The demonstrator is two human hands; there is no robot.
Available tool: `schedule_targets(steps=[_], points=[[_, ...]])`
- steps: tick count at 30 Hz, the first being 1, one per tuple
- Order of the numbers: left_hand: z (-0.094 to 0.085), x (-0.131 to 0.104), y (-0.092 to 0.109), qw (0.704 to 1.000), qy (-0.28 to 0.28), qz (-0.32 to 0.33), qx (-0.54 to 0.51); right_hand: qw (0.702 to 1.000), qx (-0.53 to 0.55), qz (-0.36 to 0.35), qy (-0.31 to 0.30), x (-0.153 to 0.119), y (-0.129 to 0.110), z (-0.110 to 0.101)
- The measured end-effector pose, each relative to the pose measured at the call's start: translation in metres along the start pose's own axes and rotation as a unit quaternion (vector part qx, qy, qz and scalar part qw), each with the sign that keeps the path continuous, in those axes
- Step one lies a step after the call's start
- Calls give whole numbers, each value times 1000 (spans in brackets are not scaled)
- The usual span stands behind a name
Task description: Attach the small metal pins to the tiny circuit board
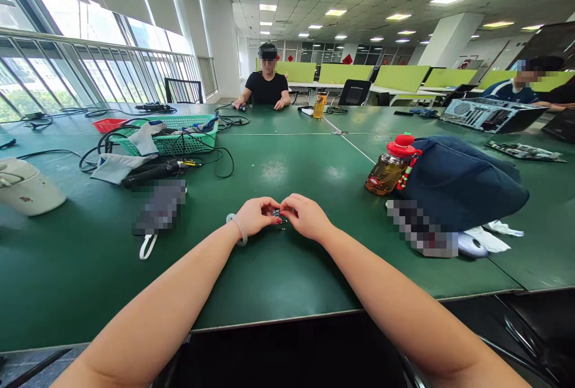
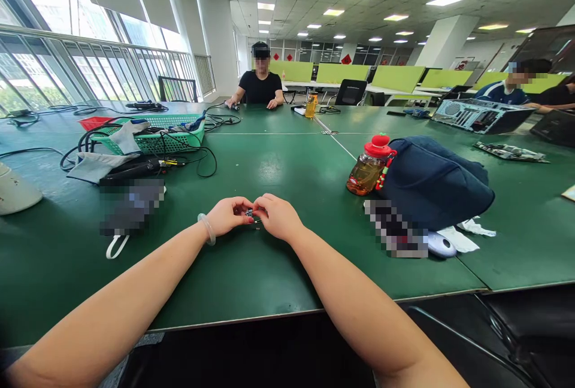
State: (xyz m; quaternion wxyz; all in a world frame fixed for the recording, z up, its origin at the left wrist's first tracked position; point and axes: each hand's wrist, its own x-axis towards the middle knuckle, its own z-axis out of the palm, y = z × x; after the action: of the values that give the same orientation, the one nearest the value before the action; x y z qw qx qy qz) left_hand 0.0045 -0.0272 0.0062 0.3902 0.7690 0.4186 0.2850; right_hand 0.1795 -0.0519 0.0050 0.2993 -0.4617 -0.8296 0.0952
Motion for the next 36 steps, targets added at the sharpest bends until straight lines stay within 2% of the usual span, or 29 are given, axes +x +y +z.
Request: schedule_targets(steps=[4, 9, 11, 17, 26, 32, 36], points=[[-3, 1, -3, 998, 19, -2, 54, 1000, 7, 24, -8, 1, 3, -4], [-7, 1, -8, 986, 41, -24, 157, 990, -3, -10, -143, -1, 8, -5], [-7, 1, -9, 985, 39, -26, 167, 988, -18, -2, -154, -1, 10, -1], [-7, 0, -7, 985, 33, -27, 165, 989, -59, -2, -133, -2, 10, 11], [-3, -1, 0, 991, 16, -43, 122, 998, -53, -23, -40, -2, -2, 5], [-2, -3, 6, 996, -12, -24, 81, 992, -109, -43, -44, -3, -3, 4], [-2, -2, 3, 998, -14, -23, 50, 993, -94, -52, -44, -3, -2, 3]])
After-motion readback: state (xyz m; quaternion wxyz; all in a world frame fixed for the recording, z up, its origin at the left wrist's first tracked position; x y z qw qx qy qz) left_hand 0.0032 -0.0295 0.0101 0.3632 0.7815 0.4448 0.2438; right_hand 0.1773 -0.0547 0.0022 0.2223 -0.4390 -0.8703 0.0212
